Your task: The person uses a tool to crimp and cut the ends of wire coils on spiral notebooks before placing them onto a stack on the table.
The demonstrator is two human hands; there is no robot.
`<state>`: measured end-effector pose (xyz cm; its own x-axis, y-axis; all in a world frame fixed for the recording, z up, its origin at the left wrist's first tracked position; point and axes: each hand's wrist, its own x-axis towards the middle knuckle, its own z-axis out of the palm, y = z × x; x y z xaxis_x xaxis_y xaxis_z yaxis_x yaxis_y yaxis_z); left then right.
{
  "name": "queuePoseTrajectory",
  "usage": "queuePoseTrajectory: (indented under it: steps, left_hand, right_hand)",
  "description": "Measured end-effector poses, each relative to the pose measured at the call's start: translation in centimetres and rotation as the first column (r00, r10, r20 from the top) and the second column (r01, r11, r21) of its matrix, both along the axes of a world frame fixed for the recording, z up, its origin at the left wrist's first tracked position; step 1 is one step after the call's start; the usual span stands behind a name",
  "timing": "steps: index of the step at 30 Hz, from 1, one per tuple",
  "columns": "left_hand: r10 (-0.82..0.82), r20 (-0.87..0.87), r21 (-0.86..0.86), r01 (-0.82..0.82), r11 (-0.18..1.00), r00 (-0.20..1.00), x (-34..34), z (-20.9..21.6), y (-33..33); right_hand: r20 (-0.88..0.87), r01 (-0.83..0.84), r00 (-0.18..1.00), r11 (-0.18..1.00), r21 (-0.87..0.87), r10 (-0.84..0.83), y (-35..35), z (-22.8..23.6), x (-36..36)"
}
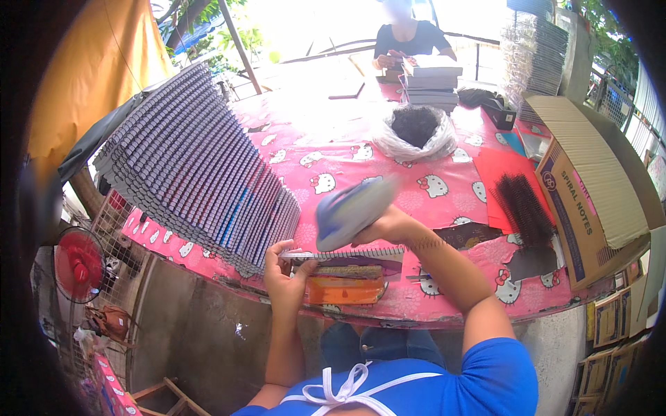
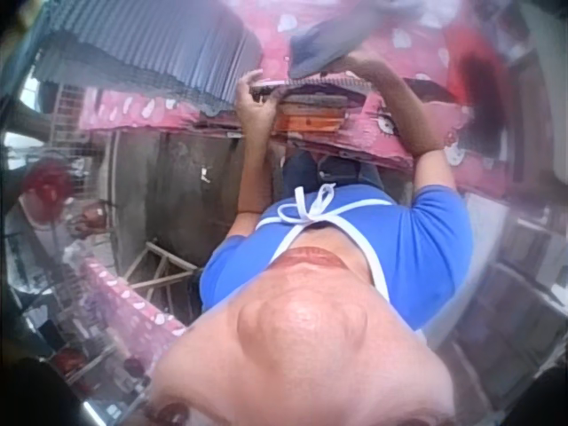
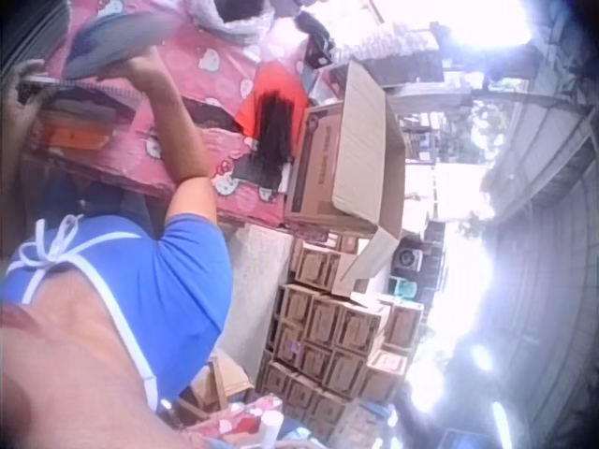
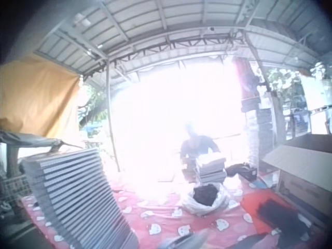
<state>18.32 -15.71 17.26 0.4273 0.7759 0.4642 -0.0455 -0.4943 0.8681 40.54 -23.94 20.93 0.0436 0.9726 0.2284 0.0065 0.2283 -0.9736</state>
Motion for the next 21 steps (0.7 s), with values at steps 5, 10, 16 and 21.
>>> queuePoseTrajectory:
  steps: [5, 10, 16, 21]
  left_hand:
    - [-0.037, 0.377, -0.338, 0.175, 0.925, 0.925, -0.8, -1.4, 0.7]
    - [-0.053, 0.42, -0.394, 0.234, 0.889, 0.906, -1.0, -2.4, 2.3]
    - [-0.113, 0.561, -0.453, 0.419, 0.787, 0.82, -1.5, -2.8, 2.9]
    - [-0.139, 0.498, -0.466, 0.399, 0.79, 0.856, -2.0, -2.6, 3.2]
  right_hand:
    - [0.112, 0.044, 0.993, 0.996, -0.077, -0.035, 1.2, -0.8, -0.1]
    - [0.842, 0.281, 0.501, 0.958, 0.06, -0.2, 3.7, -1.2, -0.3]
    - [0.684, 0.128, 0.713, 0.988, 0.091, -0.155, 3.9, -1.9, -0.4]
    - [0.824, 0.251, 0.521, 0.963, 0.101, -0.223, 0.8, -4.3, 3.1]
